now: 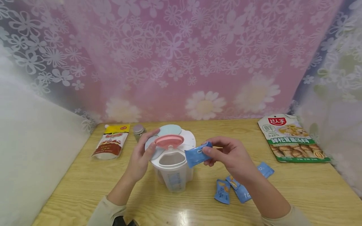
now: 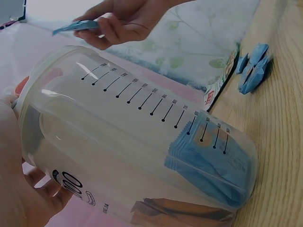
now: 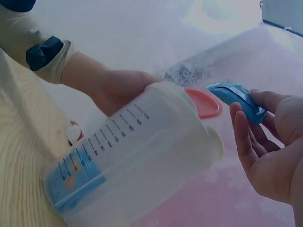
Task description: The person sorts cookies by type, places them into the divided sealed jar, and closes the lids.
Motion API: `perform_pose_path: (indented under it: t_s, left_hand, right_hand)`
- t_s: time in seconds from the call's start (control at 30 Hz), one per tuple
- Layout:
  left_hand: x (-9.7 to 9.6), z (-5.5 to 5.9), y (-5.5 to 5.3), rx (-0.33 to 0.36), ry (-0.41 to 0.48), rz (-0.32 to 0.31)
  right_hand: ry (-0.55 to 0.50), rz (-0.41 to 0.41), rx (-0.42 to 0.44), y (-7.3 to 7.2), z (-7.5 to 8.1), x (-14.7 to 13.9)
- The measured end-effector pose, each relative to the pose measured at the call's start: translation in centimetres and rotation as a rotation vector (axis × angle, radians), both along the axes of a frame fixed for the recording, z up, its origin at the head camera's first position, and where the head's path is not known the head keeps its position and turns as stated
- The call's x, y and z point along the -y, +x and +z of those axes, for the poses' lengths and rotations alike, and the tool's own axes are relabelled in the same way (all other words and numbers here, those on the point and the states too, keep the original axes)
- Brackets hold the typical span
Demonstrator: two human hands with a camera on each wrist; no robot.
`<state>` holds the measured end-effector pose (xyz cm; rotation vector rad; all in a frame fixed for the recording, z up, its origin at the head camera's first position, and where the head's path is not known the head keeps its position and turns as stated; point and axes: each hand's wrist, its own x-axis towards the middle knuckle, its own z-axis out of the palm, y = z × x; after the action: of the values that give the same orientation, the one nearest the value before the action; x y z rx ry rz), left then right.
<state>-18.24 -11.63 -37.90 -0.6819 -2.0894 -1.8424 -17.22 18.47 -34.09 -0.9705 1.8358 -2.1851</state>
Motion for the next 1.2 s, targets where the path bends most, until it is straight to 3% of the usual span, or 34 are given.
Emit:
perform_pose_path:
  t_s: [0.37,0.57,0.77,1.2]
  left_hand:
    - [0.1,0.0,0.0,-0.014,-0.003,-0.008]
    - [0.1,-0.1,-0.1,-0.025,0.001,-0.011]
    - [0.2,0.0,-0.2,-0.01,0.003,-0.021]
    - [0.2,0.2,-0.1,-0.013,-0.021,-0.004]
  right_hand:
    - [0.102,-0.086,-0.16,0.7,2.1,2.9]
    - [0.19,-0.108,-0.235,0.3,2.3,3.8]
    - [0.285,-0.179,-0.272,0.1,1.9,4.3]
    - [0.329,-0.166,-0.281,-0.3,1.7,4.5]
